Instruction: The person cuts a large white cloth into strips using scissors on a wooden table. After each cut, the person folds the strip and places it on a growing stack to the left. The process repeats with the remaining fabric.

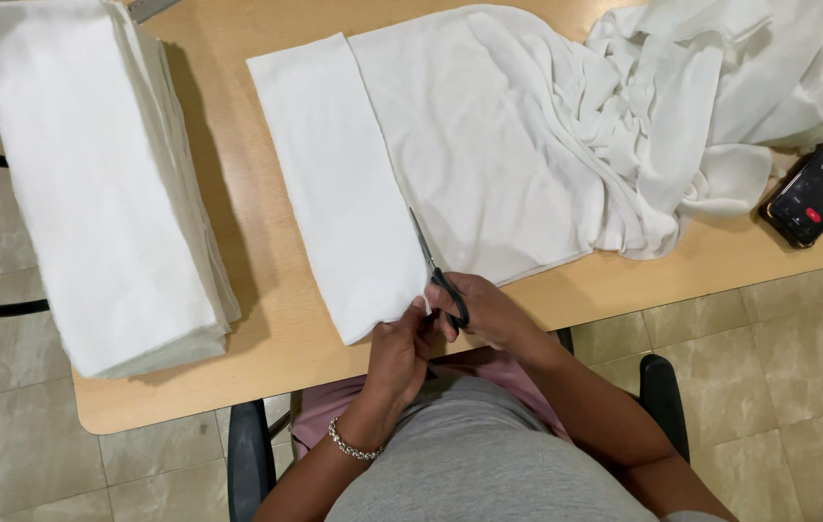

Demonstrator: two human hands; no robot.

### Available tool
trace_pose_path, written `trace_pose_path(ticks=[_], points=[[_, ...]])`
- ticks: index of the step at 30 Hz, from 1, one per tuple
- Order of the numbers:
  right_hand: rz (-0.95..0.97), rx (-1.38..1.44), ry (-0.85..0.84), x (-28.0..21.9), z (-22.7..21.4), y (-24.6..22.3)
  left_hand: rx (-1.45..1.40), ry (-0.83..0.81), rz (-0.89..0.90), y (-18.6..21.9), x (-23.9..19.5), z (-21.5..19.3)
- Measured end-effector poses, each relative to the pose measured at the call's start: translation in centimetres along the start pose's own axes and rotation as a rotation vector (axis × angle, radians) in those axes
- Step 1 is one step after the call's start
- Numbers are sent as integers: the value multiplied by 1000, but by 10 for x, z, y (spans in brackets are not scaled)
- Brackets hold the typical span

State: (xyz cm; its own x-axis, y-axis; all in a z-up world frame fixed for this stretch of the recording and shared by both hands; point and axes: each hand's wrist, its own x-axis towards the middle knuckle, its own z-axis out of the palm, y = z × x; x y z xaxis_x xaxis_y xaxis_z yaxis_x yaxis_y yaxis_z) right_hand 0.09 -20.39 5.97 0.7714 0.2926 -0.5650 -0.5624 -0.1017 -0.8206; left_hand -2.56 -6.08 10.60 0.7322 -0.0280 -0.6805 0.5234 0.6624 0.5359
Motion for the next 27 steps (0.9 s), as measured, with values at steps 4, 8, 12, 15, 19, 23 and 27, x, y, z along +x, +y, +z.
trace_pose_path(ticks=[4, 8, 12, 15, 19, 23, 27], points=[[-7, 19, 10, 6, 1, -4, 50, -28, 13, -6, 10, -8], [-12, -24, 10, 14, 1, -11, 64, 41, -2, -11, 26, -12], [-73, -32, 5, 43, -10, -19, -71, 56, -6, -16, 67, -21], [-113, -37, 30, 68, -15, -28, -128, 21, 22, 0, 89, -8], [-91, -28, 16, 71, -9, -23, -104, 20, 6, 22, 61, 0], [-39, 38, -7, 65, 0, -7, -122, 26, -18, 20, 45, -14], [-27, 34, 10, 61, 8, 0, -141, -9, -16, 18, 39, -21]])
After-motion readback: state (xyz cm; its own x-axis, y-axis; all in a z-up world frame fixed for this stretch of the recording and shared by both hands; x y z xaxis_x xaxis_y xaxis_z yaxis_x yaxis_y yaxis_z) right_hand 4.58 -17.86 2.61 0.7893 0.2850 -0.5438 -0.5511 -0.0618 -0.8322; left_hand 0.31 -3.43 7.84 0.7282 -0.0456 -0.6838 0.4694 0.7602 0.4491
